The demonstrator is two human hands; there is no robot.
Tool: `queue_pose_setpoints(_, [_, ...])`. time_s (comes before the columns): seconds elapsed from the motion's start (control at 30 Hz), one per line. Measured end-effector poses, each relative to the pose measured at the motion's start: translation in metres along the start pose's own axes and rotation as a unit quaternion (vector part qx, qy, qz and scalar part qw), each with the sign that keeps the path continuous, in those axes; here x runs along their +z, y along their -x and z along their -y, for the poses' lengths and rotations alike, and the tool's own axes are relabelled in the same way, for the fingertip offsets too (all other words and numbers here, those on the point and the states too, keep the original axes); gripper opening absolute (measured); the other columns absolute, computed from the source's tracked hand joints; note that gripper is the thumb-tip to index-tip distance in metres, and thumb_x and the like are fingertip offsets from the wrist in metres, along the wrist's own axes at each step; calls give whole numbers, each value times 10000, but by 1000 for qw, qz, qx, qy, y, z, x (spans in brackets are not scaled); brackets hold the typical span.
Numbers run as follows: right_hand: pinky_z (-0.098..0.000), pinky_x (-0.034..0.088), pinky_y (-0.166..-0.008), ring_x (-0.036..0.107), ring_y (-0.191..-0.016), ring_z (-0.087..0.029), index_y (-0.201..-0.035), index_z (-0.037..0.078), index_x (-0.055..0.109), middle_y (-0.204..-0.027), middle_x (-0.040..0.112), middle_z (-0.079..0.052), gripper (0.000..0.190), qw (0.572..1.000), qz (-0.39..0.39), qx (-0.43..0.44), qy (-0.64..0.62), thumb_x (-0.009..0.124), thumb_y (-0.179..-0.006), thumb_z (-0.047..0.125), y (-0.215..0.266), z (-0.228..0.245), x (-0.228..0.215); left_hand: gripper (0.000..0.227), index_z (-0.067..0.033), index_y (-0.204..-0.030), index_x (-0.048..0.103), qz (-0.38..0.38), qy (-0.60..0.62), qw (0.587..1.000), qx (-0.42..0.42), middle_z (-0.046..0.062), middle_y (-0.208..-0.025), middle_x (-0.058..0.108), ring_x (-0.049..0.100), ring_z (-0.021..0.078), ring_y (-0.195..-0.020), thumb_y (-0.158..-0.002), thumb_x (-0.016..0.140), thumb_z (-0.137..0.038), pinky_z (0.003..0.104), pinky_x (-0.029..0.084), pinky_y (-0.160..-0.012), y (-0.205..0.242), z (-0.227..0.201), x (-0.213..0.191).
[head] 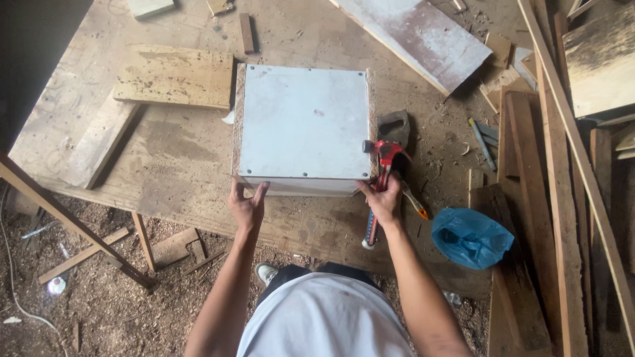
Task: The person positions a rectangular wood panel against a wooden box frame, repeatedly lifting and lowering it to check fit. They use a marker to mark the panel while holding it in place, then set the panel aside.
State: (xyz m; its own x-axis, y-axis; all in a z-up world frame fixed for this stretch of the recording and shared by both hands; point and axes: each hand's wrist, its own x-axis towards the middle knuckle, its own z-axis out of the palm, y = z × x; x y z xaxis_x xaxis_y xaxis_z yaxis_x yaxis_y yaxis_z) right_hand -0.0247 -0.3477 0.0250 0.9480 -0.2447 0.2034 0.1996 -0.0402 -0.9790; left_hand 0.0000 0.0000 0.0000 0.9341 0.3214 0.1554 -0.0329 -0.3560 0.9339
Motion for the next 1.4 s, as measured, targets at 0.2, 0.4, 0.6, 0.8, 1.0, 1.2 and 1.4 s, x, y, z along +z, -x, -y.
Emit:
queue_pose_setpoints(0.2, [-222,445,-410,517,-467,-53,-940,106,610,-690,582,50,364,997,14,55,46,834,-845,377,-1,46,-4,387,-91,-894,531,-9,-2,999,52,21,-829,598,548,148,-747,-948,805,-360,322,540,-673,9,-21,-8])
queue_pose_setpoints(0.4, [-203,423,-454,509,-486,-29,-851,100,606,-654,567,66,344,997,-7,2,74,830,-900,357,15,85,-11,334,-124,-1001,614,-42,-15,999,19,-41,-829,669,643,80,-716,-922,780,-402,291,589,-620,35,-86,-39])
queue_pose_setpoints(0.6, [-212,300,-454,431,-503,-19,-881,100,655,-656,550,70,284,993,-36,79,85,813,-887,335,18,130,-8,335,-100,-877,650,-77,-121,989,-29,26,-667,596,512,150,-540,-917,857,-361,304,457,-485,36,-147,-50])
queue_pose_setpoints(0.8, [-203,368,-560,489,-620,-34,-929,81,656,-737,581,55,349,983,-45,-41,171,810,-958,393,-14,135,4,578,-65,-1410,569,-32,-146,989,10,-7,-669,591,560,98,-523,-919,777,-288,253,484,-439,8,-158,-50])
queue_pose_setpoints(1.0, [-245,460,-415,505,-485,-62,-885,47,617,-691,579,41,386,994,-32,51,87,799,-941,383,-34,143,-1,795,-130,-1616,324,160,92,982,-34,-23,-1138,688,634,107,-783,-952,726,-299,284,585,-666,-3,-118,-68])
queue_pose_setpoints(1.2, [-226,401,-391,474,-470,-39,-1140,23,666,-820,686,15,322,992,-77,98,-27,763,-935,252,-35,146,3,764,-216,-1763,170,221,-60,935,-271,477,-1209,526,512,579,-896,-1105,548,-301,687,506,-821,2,-92,-68])
queue_pose_setpoints(1.4, [-225,412,-385,504,-460,-40,-1141,36,651,-1010,763,36,312,991,-91,94,10,750,-913,224,-20,135,0,708,-155,-1693,75,208,17,978,8,319,-1708,183,299,463,-1502,-1128,462,-335,649,301,-1152,-24,-116,-60])
